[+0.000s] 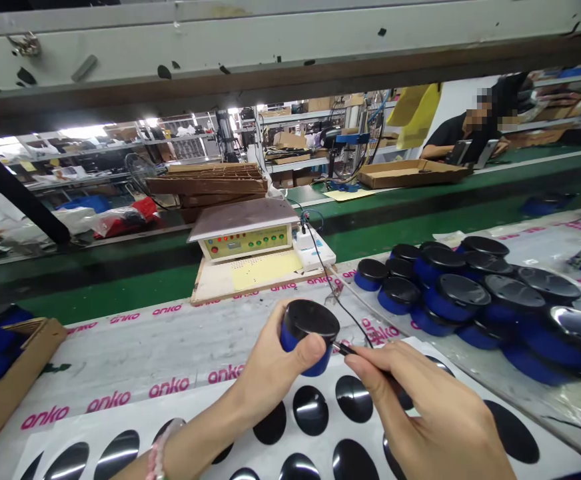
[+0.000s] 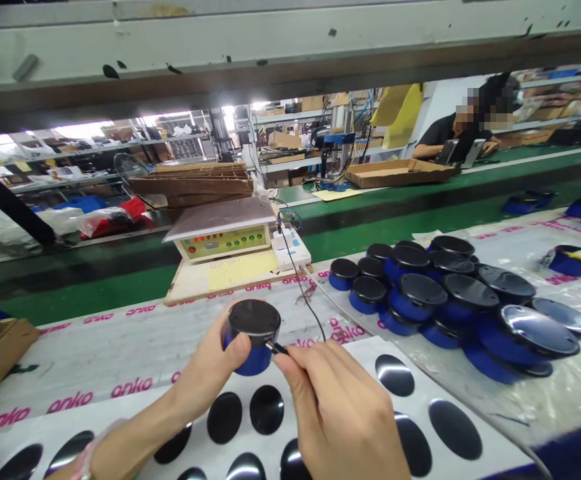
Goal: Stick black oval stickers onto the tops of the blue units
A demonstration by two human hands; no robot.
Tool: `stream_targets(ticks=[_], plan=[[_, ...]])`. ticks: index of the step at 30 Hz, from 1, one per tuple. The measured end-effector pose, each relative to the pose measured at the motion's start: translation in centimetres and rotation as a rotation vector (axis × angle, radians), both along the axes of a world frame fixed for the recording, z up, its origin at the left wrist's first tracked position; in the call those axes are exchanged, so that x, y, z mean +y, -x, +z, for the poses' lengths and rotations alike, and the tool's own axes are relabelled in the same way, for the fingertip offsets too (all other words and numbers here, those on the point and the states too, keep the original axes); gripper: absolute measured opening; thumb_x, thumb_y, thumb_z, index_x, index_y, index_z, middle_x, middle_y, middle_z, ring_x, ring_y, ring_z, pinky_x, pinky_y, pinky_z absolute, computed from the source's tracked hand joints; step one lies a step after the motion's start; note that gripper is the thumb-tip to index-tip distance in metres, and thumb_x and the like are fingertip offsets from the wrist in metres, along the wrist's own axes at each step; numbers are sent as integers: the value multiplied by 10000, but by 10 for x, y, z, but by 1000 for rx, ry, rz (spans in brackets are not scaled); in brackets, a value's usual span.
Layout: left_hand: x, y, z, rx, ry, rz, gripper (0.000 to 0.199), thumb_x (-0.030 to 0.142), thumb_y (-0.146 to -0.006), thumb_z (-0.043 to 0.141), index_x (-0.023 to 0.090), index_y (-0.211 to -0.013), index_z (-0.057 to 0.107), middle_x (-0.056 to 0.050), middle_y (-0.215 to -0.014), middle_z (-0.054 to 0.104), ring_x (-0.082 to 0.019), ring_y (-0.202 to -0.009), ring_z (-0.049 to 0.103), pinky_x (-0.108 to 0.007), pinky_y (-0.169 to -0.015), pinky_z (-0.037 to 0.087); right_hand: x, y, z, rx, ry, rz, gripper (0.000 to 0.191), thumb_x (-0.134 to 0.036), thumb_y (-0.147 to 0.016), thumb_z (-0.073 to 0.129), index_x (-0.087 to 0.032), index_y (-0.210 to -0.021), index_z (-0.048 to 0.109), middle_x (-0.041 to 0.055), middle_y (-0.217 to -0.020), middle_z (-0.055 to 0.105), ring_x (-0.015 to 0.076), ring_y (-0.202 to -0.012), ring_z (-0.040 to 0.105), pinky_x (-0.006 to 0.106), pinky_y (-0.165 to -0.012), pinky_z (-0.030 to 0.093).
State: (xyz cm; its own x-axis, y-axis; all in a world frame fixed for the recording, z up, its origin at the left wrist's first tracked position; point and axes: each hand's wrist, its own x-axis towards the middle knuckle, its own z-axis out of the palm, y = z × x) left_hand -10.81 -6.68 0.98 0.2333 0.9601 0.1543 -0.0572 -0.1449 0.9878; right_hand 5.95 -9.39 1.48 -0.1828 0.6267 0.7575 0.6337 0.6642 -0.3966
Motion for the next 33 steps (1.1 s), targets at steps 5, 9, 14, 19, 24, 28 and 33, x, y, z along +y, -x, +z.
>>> stream_targets(ticks=[5, 9, 14, 19, 24, 28, 33], plan=[[-9, 0, 3, 281, -157, 113, 462, 488, -837, 566, 268, -1194, 373, -25, -1051, 572, -173, -937, 554, -297, -827, 446, -1, 0, -3, 0, -36, -75, 66, -176, -891, 513, -199, -838, 545, 5, -631, 573, 144, -554, 548, 272, -548, 431], [-11, 2, 5, 568, -535, 201, 639, 498, -799, 607, 252, -1302, 298, -91, -1187, 480, -228, -1064, 516, -359, -884, 461, 6, 0, -14, 103, 115, 78, 119, -161, -908, 458, -210, -959, 554, 21, -756, 631, 140, -639, 604, 227, -553, 480], [-13, 3, 12, 898, -1079, 269, 586, 338, -820, 634, 106, -1307, 407, -144, -1160, 425, -271, -1172, 429, -413, -994, 429, 11, 1, -35, 174, 205, 170, 166, -134, -911, 405, -225, -915, 544, 9, -755, 607, 126, -651, 604, 198, -554, 496], [-20, -1, 19, 901, -1376, 230, 257, 62, -806, 590, 117, -1057, 577, -80, -1092, 413, -204, -1113, 479, -426, -1055, 428, 10, -4, -48, 152, 129, 188, 178, -89, -886, 415, -232, -896, 521, 8, -741, 586, 152, -739, 617, 222, -639, 509], [-22, -4, 30, 1022, -1403, 143, 218, -3, -788, 553, 104, -964, 624, -65, -1095, 407, -101, -899, 506, -421, -1095, 392, 10, -9, -51, 110, 56, 212, 201, -79, -870, 433, -217, -961, 546, 28, -750, 619, 191, -767, 634, 268, -649, 511], [-19, -3, 28, 1013, -1337, 101, 201, 24, -773, 600, 76, -966, 617, -80, -1056, 453, -148, -943, 490, -409, -1045, 428, 11, -9, -48, 123, 53, 202, 169, -104, -881, 438, -211, -795, 536, -2, -629, 548, 146, -581, 566, 244, -524, 467], [-17, -2, 20, 937, -1217, 138, 244, 127, -799, 631, 112, -1039, 587, -75, -993, 463, -172, -933, 499, -410, -1001, 439, 12, -12, -49, 88, 75, 205, 173, -84, -881, 436, -183, -802, 553, 2, -639, 532, 126, -564, 511, 239, -506, 433]])
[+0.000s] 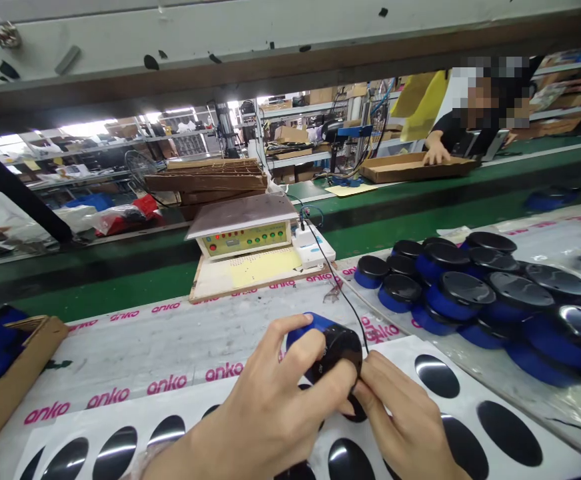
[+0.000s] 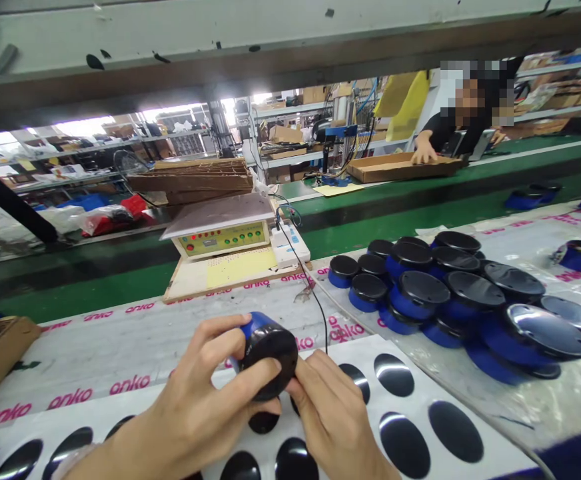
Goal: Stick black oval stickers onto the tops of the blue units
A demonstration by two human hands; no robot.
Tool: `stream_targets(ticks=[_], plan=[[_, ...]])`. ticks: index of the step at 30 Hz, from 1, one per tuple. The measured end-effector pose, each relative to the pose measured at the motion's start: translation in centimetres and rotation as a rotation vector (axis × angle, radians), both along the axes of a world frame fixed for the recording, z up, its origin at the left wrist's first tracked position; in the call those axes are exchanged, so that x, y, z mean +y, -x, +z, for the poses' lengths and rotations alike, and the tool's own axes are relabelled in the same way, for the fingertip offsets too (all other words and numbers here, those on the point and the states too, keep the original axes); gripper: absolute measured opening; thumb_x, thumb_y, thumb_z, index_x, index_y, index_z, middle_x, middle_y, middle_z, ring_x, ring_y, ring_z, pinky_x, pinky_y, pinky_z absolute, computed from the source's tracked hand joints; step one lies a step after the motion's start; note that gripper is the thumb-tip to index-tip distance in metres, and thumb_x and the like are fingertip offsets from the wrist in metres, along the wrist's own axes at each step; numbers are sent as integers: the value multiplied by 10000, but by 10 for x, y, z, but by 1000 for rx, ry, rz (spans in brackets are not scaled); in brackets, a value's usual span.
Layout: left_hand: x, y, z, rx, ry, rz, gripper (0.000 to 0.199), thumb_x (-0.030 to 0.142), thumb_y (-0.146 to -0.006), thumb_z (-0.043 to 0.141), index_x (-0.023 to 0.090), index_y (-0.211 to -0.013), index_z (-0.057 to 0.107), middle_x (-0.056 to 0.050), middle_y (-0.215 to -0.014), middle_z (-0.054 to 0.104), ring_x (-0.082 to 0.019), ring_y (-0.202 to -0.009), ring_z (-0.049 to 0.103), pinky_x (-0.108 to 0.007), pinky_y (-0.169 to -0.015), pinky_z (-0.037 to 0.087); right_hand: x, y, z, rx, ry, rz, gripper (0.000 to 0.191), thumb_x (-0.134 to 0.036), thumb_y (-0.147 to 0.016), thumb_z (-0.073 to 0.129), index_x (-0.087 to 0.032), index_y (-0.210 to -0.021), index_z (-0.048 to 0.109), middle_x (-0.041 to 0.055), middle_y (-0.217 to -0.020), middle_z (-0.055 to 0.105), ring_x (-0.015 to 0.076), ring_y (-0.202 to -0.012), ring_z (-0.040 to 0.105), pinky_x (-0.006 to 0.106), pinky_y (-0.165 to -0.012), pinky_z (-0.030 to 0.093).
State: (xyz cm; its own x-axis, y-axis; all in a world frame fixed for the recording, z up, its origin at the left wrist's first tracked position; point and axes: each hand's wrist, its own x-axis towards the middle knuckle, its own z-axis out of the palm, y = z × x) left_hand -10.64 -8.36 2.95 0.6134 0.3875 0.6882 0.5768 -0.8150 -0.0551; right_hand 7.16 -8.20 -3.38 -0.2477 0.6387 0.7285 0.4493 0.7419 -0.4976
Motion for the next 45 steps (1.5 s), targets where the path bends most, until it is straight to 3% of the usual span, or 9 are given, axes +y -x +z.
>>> stream_targets(ticks=[5, 12, 17, 21, 24, 30, 36, 42, 45], plan=[[22, 13, -23, 145, 447, 145, 683, 262, -778, 657, 200, -1366, 315, -124, -1229, 478, -265, -1082, 510, -409, -872, 512, 5, -2, -9, -190, 3, -8, 185, -71, -888, 422, -132, -902, 596, 41, -657, 555, 161, -584, 516, 285, -498, 422], [84, 44, -59, -145, 695, 379, 516, 361, -798, 601, 169, -1243, 423, -150, -1202, 514, -318, -1106, 543, -480, -927, 452, 8, -38, -14, -23, 117, -255, 119, -169, -905, 499, -183, -951, 607, 37, -754, 614, 162, -678, 586, 278, -607, 483], [126, -36, -48, -114, 694, 168, 678, 338, -795, 611, 145, -1370, 307, -170, -1419, 330, -301, -1341, 283, -465, -1108, 231, -1, -38, -17, 23, 287, -155, 250, -207, -938, 432, -224, -1138, 581, 25, -784, 588, 145, -699, 591, 233, -626, 514], [176, -119, -48, -112, 794, 24, 742, 109, -659, 693, 106, -1328, 373, -188, -1395, 396, -309, -1338, 305, -462, -1117, 211, -7, -35, -18, 56, 317, -113, 302, -191, -939, 418, -253, -1206, 547, 22, -827, 579, 132, -738, 588, 213, -671, 507], [194, -132, -46, -195, 890, -5, 711, 125, -625, 731, 54, -1264, 428, -232, -1298, 477, -354, -1257, 413, -487, -1061, 298, -8, -42, -16, 104, 273, -133, 252, -174, -926, 450, -249, -1130, 577, 15, -816, 579, 135, -730, 572, 225, -666, 489], [135, -65, -15, -409, 1067, -183, 598, 463, -781, 630, 195, -1276, 426, -99, -1274, 536, -243, -1155, 525, -356, -957, 428, 3, -53, 6, 81, 56, -220, 136, -122, -889, 510, -198, -978, 578, 19, -761, 565, 161, -734, 515, 295, -682, 438], [67, -25, -2, -774, 1456, -427, 662, 547, -626, 752, 189, -1144, 548, -74, -1073, 616, -227, -992, 571, -272, -777, 448, 4, -30, 44, -33, -135, -154, 103, -62, -856, 533, -150, -902, 560, 28, -704, 542, 168, -717, 445, 343, -674, 366], [42, -12, 2, -774, 1281, -229, 667, 525, -597, 780, 209, -1125, 523, -30, -1005, 610, -181, -920, 566, -283, -825, 431, -3, -16, 55, -121, -189, -196, 74, -55, -848, 541, -124, -853, 564, 40, -676, 559, 168, -703, 431, 365, -685, 344], [33, -13, 3, -654, 1018, -63, 647, 472, -614, 790, 245, -1144, 497, -28, -1084, 560, -194, -998, 548, -312, -884, 430, -7, -14, 55, -206, -218, -273, 62, -76, -847, 547, -125, -819, 572, 39, -639, 557, 171, -674, 432, 382, -678, 334]])
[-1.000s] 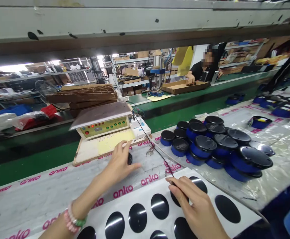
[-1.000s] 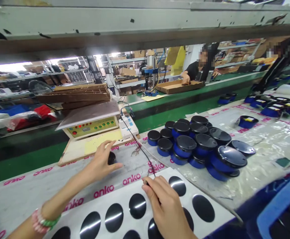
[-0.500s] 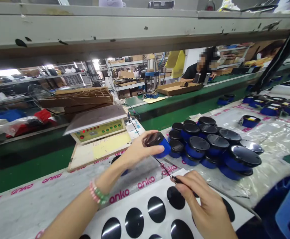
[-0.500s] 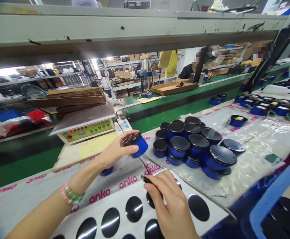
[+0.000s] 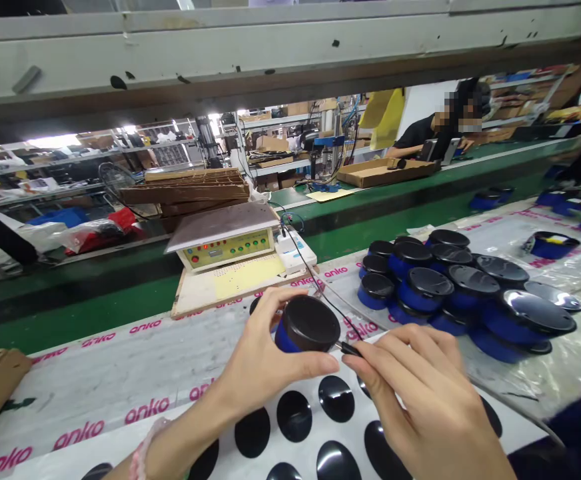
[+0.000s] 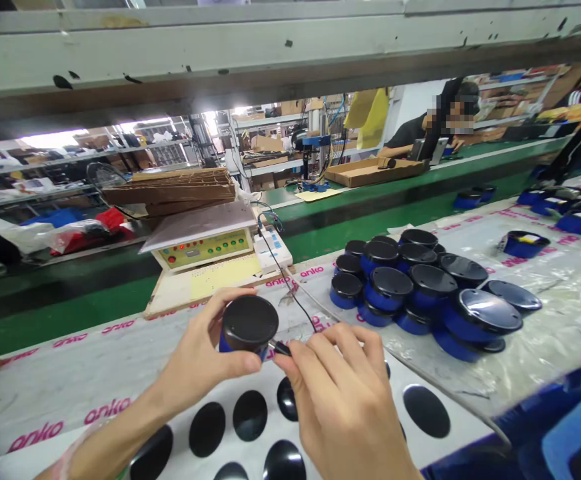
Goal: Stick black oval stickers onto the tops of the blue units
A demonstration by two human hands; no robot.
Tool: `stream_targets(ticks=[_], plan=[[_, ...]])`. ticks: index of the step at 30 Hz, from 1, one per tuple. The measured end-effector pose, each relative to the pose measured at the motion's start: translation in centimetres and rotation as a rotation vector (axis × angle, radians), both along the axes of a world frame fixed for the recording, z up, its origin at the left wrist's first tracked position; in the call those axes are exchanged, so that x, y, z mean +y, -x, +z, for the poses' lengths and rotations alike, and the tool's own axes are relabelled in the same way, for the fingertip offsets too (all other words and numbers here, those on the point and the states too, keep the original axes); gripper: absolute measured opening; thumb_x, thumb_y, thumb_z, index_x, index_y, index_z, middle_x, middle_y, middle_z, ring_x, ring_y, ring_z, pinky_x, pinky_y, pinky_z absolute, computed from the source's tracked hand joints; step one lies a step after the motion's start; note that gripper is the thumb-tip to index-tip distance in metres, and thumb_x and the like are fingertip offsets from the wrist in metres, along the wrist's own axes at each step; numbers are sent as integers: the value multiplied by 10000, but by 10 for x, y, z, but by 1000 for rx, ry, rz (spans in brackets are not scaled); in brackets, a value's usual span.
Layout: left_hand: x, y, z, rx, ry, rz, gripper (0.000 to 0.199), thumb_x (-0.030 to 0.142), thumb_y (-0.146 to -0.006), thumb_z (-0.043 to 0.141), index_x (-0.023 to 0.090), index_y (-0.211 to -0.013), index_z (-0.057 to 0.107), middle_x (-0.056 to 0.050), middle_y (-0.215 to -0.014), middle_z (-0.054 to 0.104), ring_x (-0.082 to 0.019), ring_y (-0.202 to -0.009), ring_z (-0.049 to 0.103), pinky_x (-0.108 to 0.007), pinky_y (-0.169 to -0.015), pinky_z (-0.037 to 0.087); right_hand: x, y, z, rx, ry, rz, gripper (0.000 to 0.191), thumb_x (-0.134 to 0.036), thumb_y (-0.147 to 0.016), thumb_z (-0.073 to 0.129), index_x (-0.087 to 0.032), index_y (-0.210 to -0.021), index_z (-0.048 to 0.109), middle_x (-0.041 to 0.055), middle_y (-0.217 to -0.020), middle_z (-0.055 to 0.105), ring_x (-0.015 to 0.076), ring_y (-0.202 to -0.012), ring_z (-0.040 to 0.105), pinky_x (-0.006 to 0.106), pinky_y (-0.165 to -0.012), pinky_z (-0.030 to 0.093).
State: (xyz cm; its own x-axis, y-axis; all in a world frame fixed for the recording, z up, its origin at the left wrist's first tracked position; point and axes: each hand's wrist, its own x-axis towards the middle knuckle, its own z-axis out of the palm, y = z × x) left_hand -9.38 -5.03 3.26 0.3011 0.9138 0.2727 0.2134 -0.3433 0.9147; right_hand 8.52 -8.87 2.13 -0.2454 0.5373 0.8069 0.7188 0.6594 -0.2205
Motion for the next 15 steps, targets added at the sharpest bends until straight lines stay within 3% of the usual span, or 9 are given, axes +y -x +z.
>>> stream_targets(ticks=[5, 8, 11, 15], plan=[[-11, -3, -1, 323, -465, 113, 691, 451, -692, 741, 212, -1259, 426, -67, -1152, 462, -196, -1098, 495, -316, -946, 453, -5, 2, -12, 62, -54, -4, 113, -33, -829, 539, -95, -920, 564, 60, -684, 550, 180, -695, 449, 364, -655, 367], [-18, -3, 2, 463, -786, 163, 647, 312, -752, 722, 121, -1292, 422, -91, -1117, 426, -191, -1082, 490, -318, -965, 470, -3, 3, -27, 159, 133, 111, 225, -39, -873, 451, -130, -1059, 540, 51, -765, 532, 167, -719, 487, 303, -634, 427], [-26, -4, 11, 598, -1123, 71, 418, 78, -822, 597, 55, -1225, 491, -93, -1095, 403, -164, -1044, 510, -408, -1076, 396, -1, 5, -41, 234, 244, 199, 287, -53, -899, 384, -202, -1103, 520, 39, -841, 553, 143, -739, 545, 234, -625, 477], [-35, -9, 25, 763, -1330, 12, 256, -34, -814, 496, 109, -981, 625, -37, -935, 475, -111, -943, 554, -439, -1118, 347, -1, 5, -50, 282, 166, 195, 307, -73, -885, 397, -218, -1124, 523, 49, -880, 588, 166, -797, 600, 249, -667, 523]])
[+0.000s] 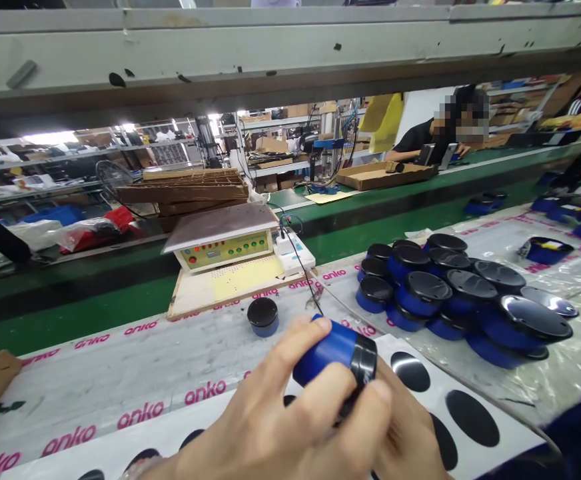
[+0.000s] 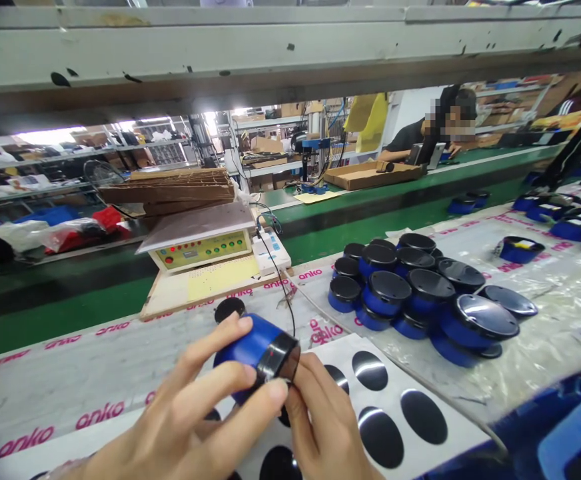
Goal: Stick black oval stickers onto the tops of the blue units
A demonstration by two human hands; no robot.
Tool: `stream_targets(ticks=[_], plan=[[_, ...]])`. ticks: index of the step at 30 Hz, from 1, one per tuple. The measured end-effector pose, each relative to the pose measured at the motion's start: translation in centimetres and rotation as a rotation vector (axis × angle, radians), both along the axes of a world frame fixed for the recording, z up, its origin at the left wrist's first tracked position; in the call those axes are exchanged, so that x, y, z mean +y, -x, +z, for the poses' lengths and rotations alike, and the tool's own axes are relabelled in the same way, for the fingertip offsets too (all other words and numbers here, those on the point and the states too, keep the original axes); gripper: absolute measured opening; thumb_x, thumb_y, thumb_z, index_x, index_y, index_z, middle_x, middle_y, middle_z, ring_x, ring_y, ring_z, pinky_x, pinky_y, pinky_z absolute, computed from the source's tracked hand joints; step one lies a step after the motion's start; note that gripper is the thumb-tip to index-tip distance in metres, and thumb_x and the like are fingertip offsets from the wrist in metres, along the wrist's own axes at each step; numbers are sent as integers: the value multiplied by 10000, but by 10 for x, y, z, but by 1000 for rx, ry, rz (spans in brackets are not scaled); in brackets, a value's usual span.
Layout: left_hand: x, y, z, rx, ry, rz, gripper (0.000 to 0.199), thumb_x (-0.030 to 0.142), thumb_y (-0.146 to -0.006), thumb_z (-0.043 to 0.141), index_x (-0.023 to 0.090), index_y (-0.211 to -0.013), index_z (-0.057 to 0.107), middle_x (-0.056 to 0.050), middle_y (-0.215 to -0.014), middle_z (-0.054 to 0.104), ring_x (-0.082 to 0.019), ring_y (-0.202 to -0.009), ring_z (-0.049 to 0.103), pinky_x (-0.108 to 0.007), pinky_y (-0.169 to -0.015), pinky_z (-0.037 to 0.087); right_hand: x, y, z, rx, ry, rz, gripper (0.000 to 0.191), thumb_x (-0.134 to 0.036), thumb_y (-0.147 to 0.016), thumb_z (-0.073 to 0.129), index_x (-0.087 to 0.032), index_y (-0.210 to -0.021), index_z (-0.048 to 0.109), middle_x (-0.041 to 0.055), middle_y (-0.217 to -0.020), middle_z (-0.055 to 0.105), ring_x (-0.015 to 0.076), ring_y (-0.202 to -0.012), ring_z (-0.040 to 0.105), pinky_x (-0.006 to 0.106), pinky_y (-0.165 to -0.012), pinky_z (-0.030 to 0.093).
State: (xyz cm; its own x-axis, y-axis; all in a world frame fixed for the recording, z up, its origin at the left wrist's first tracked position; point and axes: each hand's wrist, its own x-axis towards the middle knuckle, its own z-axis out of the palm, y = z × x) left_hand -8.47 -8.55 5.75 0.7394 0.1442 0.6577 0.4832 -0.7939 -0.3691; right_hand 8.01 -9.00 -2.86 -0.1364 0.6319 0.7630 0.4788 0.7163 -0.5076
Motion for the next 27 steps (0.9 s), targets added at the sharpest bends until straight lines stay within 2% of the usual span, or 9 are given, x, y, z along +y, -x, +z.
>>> stream_targets(ticks=[4, 7, 11, 14, 16, 18, 20, 23, 27], plan=[[-4, -7, 7, 105, -75, 89, 299, -36, -804, 475, 204, -794, 653, 55, -575, 400, -97, -635, 577, -470, -1056, 413, -2, -2, -7, -1, -37, -20, 304, -77, -868, 400, -237, -1075, 554, 45, -850, 624, 185, -739, 621, 284, -606, 544], [-3, -7, 7, 155, -83, 93, 274, 27, -828, 461, 209, -779, 659, 54, -546, 361, -112, -558, 560, -455, -1000, 474, -2, -5, -12, -31, -91, -18, 290, -73, -855, 431, -223, -1069, 558, 49, -816, 636, 206, -752, 630, 309, -619, 547], [2, 1, -3, 121, 76, 13, 211, 27, -798, 507, 175, -864, 641, -15, -787, 529, -139, -780, 589, -447, -1068, 397, 0, -11, -12, -79, -125, -1, 193, -86, -869, 451, -184, -981, 573, 52, -765, 615, 194, -745, 622, 287, -634, 515], [11, 5, -14, -10, 227, -41, 219, 49, -793, 529, 152, -971, 605, -67, -944, 511, -171, -892, 555, -454, -1026, 421, 1, -15, -10, -89, -102, -18, 169, -68, -874, 433, -180, -856, 559, 24, -670, 563, 157, -633, 578, 262, -564, 465], [20, 4, -21, -55, 398, 30, 331, 146, -803, 584, 151, -1131, 542, -92, -1007, 497, -211, -961, 541, -422, -933, 489, 4, -16, -10, -136, -62, -31, 173, -62, -877, 427, -166, -819, 553, 12, -629, 527, 139, -568, 529, 259, -522, 428], [32, 0, -29, 0, 583, 93, 557, 249, -782, 636, 138, -1284, 422, -128, -1099, 502, -252, -1014, 531, -408, -865, 519, 8, -17, -13, -230, -26, -45, 167, -74, -886, 428, -143, -838, 573, 17, -633, 522, 134, -551, 501, 263, -509, 406], [48, -4, -39, 56, 696, 92, 668, 276, -754, 648, 120, -1335, 356, -157, -1187, 500, -282, -1065, 519, -423, -877, 504, 12, -21, -16, -324, -27, -90, 166, -88, -894, 434, -126, -862, 592, 31, -655, 538, 142, -572, 508, 271, -521, 402], [77, -4, -57, -108, 789, 119, 619, 275, -747, 622, 168, -1307, 380, -137, -1259, 479, -281, -1161, 478, -434, -976, 423, 17, -34, -15, -356, -76, -200, 146, -114, -899, 456, -120, -889, 602, 44, -696, 572, 153, -612, 537, 282, -554, 413], [114, 12, -75, -293, 877, 259, 528, 268, -757, 612, 181, -1246, 435, -129, -1195, 526, -294, -1107, 522, -478, -959, 402, 12, -59, -10, -286, 75, -61, 144, -144, -914, 449, -156, -895, 591, 15, -679, 559, 134, -598, 542, 255, -542, 426]])
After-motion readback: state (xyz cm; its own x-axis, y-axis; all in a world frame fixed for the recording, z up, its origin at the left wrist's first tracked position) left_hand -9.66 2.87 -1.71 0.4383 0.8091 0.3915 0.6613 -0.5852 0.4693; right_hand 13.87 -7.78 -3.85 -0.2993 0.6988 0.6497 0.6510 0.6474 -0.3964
